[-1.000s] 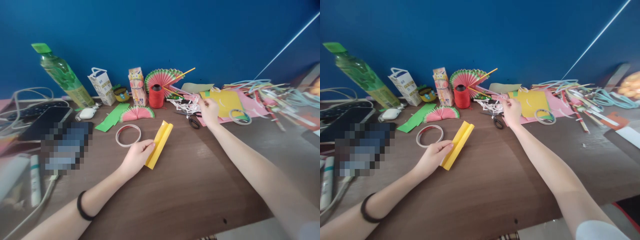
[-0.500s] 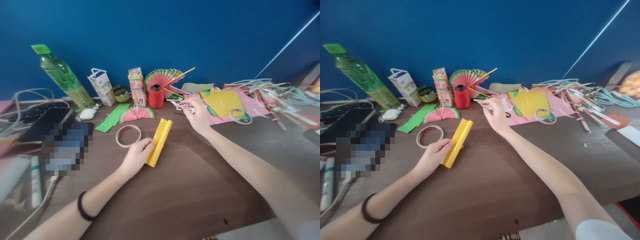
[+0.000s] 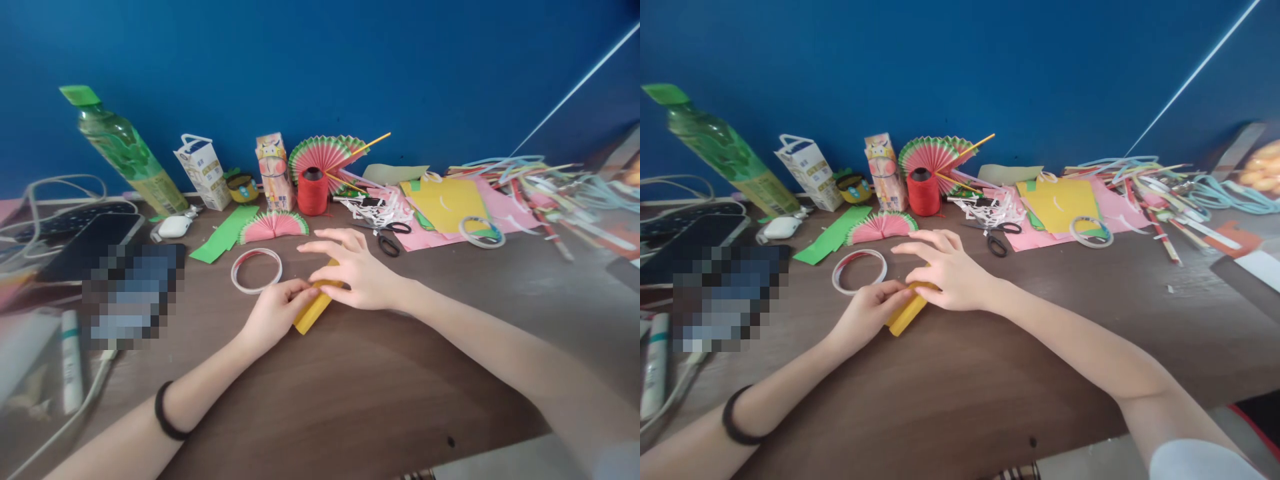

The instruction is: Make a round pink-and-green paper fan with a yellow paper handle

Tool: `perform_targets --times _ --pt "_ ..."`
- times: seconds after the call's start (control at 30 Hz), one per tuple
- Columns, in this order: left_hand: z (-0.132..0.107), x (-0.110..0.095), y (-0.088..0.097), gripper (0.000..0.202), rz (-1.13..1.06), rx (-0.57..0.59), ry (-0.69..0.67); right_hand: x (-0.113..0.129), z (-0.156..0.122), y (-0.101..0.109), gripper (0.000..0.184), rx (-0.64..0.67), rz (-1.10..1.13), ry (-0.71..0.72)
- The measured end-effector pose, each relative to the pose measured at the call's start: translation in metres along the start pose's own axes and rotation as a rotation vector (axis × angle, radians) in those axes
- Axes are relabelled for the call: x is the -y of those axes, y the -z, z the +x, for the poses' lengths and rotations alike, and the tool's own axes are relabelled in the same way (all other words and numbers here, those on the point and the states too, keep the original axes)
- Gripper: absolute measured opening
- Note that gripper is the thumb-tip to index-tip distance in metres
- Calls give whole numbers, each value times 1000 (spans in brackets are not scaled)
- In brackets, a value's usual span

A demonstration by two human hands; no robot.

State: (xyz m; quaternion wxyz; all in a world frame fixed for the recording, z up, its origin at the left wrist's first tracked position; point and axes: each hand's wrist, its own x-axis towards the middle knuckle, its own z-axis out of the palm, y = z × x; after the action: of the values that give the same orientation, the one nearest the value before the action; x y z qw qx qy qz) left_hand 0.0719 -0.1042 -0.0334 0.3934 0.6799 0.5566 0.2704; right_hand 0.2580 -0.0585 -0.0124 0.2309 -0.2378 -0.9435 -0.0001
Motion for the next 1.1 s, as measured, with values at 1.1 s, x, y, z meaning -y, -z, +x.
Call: perform_targets --times 1.1 --pt "1 1 1 17 67 -11 -76 -13 1 10 16 439 512 -243"
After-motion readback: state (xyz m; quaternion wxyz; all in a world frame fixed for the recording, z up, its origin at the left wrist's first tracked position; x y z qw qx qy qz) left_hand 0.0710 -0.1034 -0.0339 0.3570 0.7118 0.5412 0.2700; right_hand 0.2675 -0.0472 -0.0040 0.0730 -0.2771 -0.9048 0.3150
